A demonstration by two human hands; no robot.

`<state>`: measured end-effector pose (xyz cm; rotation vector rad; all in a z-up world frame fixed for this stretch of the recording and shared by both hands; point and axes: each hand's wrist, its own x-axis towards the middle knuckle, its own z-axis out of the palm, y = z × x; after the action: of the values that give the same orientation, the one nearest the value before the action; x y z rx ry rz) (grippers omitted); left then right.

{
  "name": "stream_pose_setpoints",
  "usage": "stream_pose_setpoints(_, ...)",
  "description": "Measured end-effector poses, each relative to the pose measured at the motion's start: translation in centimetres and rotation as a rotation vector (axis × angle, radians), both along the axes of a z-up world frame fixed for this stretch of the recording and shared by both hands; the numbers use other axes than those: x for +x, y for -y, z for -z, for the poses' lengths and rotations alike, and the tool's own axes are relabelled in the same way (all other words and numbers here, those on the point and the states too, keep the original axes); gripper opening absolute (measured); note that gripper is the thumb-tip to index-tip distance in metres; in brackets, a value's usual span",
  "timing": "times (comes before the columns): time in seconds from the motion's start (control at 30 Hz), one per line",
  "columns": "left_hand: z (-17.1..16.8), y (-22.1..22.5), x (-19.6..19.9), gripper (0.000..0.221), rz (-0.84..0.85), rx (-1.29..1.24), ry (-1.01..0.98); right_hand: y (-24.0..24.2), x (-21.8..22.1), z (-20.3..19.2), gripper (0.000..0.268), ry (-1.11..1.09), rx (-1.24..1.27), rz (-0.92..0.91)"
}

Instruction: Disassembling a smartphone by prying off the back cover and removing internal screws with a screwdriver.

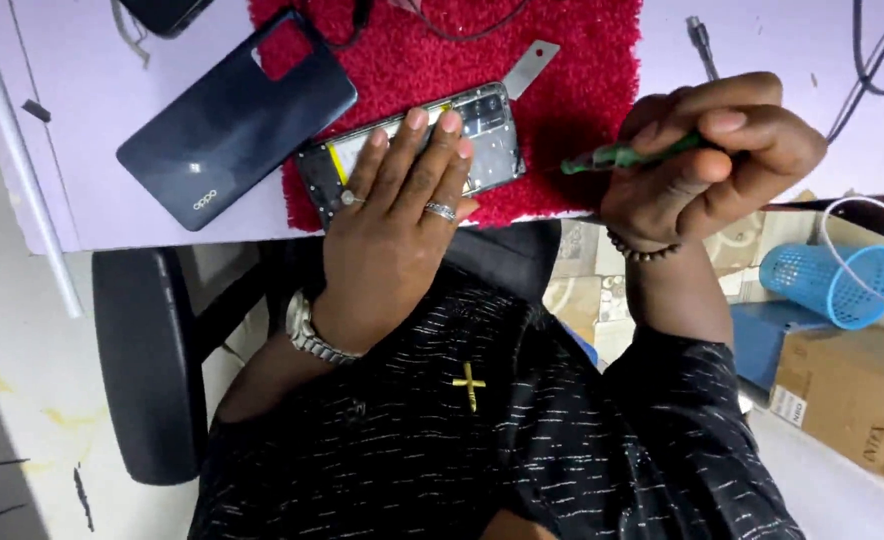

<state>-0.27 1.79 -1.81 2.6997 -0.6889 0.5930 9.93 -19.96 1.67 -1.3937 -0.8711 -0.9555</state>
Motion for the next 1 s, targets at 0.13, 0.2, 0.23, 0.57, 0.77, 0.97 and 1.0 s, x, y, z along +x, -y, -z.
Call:
stream_pose_setpoints(0.13, -0.1, -0.1, 0.0, 0.048, 0.009, 0.005, -0.019, 0.0, -0.1, 0.1, 0.026, -0.023, -0.034, -0.008)
stream_pose_setpoints(0.2, -0.2, -0.1, 0.0, 0.048, 0.014, -0.005, -0.027, 0.1, -0.4, 0.1, 0.026, -0.028, -0.041, 0.007)
stream_pose_setpoints(0.23, -0.3, 0.0, 0.0, 0.049, 0.006, 0.006, -0.020, 0.3, -0.6, 0.1, 0.027, -0.083, -0.060, -0.006)
stream_pose_setpoints(0.57, -0.4, -0.2, 0.1, 0.044, 0.012, 0.005, -0.001, 5.4, -1.7, -3.9, 0.066, -0.066, -1.021, 0.178)
stream_pose_setpoints(0.77, -0.4, -0.2, 0.1, 0.045, 0.015, 0.011, 0.022, 3.9, -5.6, -6.8, 0.048, -0.339, -1.218, 0.338)
stream_pose_setpoints(0.97, -0.3, -0.4, 0.1, 0.051, 0.027, 0.010, 0.002, 4.9, -5.3, -5.1, 0.078, -0.250, -1.253, 0.537)
stream_pose_setpoints(1.0, -0.3, -0.4, 0.1, 0.051, 0.025, 0.014, 0.002, 4.7, -5.3, -5.5, 0.078, -0.251, -1.250, 0.535)
